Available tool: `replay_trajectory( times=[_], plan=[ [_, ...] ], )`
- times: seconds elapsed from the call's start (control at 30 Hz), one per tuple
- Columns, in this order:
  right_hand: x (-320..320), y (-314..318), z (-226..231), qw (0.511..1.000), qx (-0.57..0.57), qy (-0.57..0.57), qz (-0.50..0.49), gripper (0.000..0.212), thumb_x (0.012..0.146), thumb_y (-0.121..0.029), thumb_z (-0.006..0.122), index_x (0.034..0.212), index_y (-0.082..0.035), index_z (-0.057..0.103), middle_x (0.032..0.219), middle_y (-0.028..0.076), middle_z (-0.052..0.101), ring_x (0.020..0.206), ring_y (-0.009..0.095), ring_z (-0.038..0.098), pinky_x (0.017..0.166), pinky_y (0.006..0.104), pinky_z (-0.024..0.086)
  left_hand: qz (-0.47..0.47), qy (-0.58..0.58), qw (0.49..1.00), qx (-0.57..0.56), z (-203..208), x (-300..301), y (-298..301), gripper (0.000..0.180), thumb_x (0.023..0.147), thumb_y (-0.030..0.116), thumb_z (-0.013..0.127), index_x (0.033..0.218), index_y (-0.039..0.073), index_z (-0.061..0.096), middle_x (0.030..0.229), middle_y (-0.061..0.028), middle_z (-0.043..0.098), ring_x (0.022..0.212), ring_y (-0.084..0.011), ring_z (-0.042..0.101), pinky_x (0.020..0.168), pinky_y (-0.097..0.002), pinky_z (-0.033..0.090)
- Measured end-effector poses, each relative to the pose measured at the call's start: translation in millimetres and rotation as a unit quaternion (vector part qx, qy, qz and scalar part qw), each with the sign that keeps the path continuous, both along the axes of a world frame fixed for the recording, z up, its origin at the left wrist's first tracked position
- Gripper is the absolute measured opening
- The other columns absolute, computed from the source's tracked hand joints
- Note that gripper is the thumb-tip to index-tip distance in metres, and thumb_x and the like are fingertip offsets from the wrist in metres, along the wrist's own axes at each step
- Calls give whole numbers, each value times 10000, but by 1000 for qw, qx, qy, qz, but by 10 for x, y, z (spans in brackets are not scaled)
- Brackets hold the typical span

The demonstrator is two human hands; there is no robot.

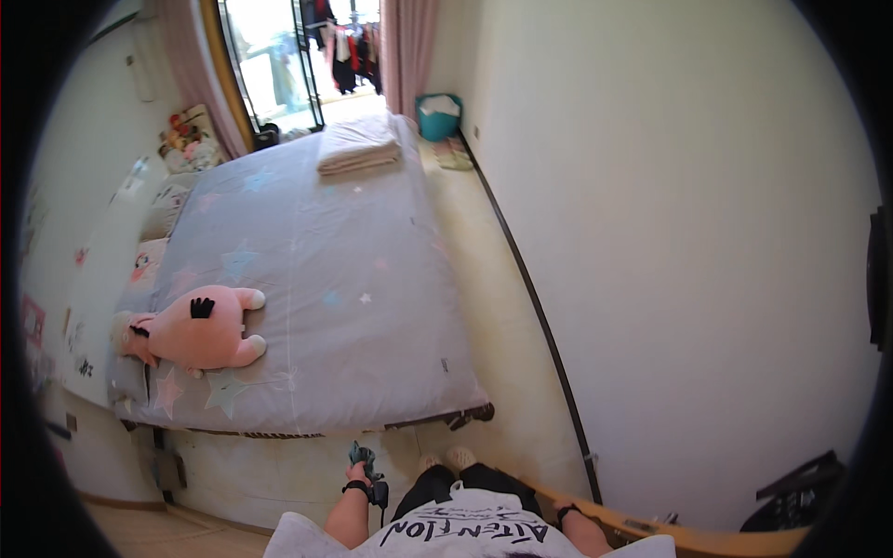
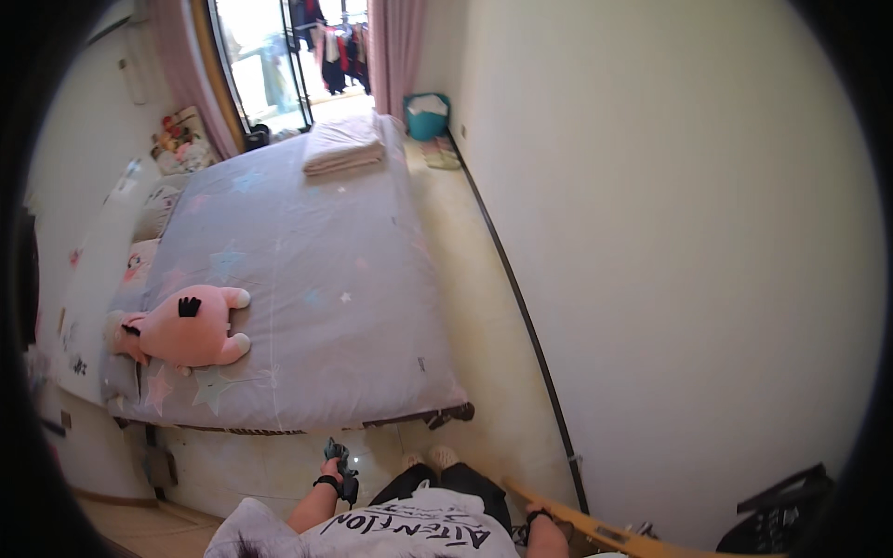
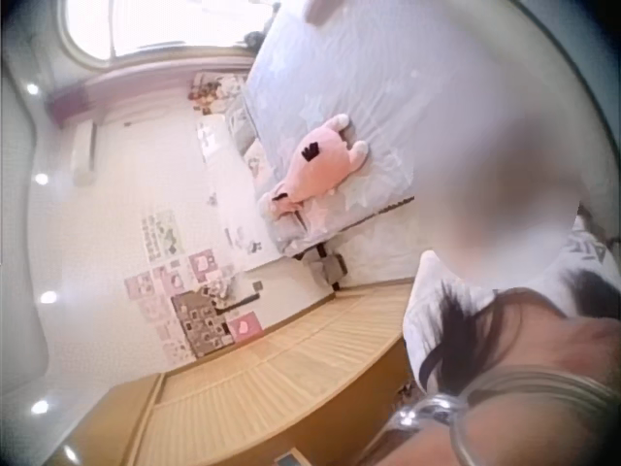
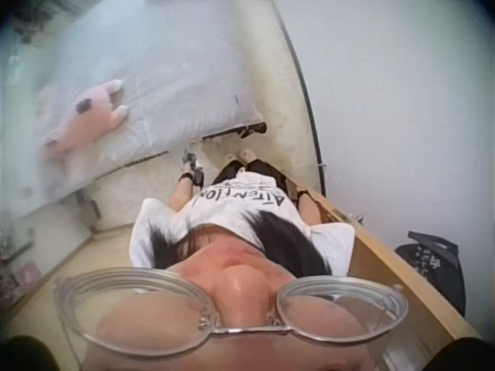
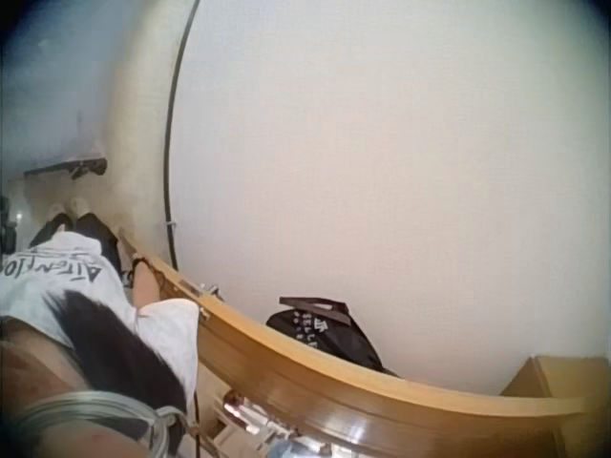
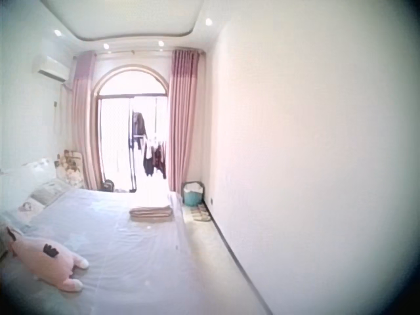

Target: The person moves a hair dryer onto a shelf, closes a curtain, ties a bag of trash, places a cushion on a bed, and wipes the floor using a cloth.

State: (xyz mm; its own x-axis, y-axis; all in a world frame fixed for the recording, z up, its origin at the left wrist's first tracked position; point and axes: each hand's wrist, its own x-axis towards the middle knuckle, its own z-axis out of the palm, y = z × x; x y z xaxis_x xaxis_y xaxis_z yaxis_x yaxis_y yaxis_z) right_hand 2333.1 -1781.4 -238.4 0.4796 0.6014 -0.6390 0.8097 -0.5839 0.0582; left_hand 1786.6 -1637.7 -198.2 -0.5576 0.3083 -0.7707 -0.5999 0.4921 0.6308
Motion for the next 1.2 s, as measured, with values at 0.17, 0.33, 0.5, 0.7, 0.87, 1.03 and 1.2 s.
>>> replay_trajectory(
  times=[0.17, 0.33, 0.5, 0.7, 0.87, 1.03, 1.2],
  plan=[
    [-315, 3, 506, 986, 46, -20, -159, 338, 637, -230, 486, 885, -13, 562, 957, 212, 514, 927, 331, 485, 796, 374, 378, -73, -46, 996, 22, -124, -12, -16, 312, 625, 25, 528, 932, 36, 477, 821, -106, 527, 672, -231, 515, 571, -364, 429],
    [-451, 94, 603, 989, -38, 103, -101, 334, 639, -265, 450, 798, -2, 580, 854, 213, 542, 847, 309, 523, 746, 347, 407, -118, -34, 991, 50, 84, 219, 408, 277, 640, 37, 520, 912, 30, 473, 837, -93, 526, 687, -211, 513, 582, -329, 425],
    [-390, 291, 508, 978, -43, 200, -35, 314, 653, -257, 418, 714, 6, 578, 693, 176, 571, 681, 325, 541, 607, 397, 410, -184, -16, 976, 112, 325, 385, 671, 247, 685, 54, 500, 929, 28, 470, 852, -77, 528, 745, -213, 517, 634, -325, 417],
    [-227, 1168, 538, 980, 13, 199, -18, 335, 666, -288, 459, 807, -8, 575, 809, 187, 564, 781, 319, 530, 714, 361, 403, -79, -132, 987, 51, 154, 78, 589, 207, 713, 138, 496, 905, 60, 495, 829, -72, 525, 739, -212, 513, 640, -356, 427],
    [57, 2036, 582, 966, 93, 229, -81, 301, 661, -215, 502, 879, -14, 551, 855, 176, 557, 835, 295, 517, 720, 353, 405, 2, -110, 993, 31, 112, 29, 625, 249, 722, 153, 493, 936, 28, 493, 889, -78, 523, 795, -231, 509, 692, -373, 419],
    [590, 2602, 483, 938, 240, 240, -73, 306, 653, -176, 511, 924, -35, 493, 707, 144, 558, 645, 250, 541, 584, 336, 427, -64, 43, 997, 29, -199, 390, 1251, 271, 684, 151, 523, 935, 54, 493, 835, -66, 533, 740, -231, 504, 668, -389, 405],
    [971, 2755, 422, 880, 175, 375, -234, 217, 746, -174, 459, 845, 16, 498, 639, 89, 545, 547, 156, 543, 521, 267, 428, -218, 130, 963, 94, 561, 1457, 2141, 286, 683, 74, 515, 958, 29, 453, 824, -78, 527, 703, -175, 518, 578, -283, 440]
  ],
)
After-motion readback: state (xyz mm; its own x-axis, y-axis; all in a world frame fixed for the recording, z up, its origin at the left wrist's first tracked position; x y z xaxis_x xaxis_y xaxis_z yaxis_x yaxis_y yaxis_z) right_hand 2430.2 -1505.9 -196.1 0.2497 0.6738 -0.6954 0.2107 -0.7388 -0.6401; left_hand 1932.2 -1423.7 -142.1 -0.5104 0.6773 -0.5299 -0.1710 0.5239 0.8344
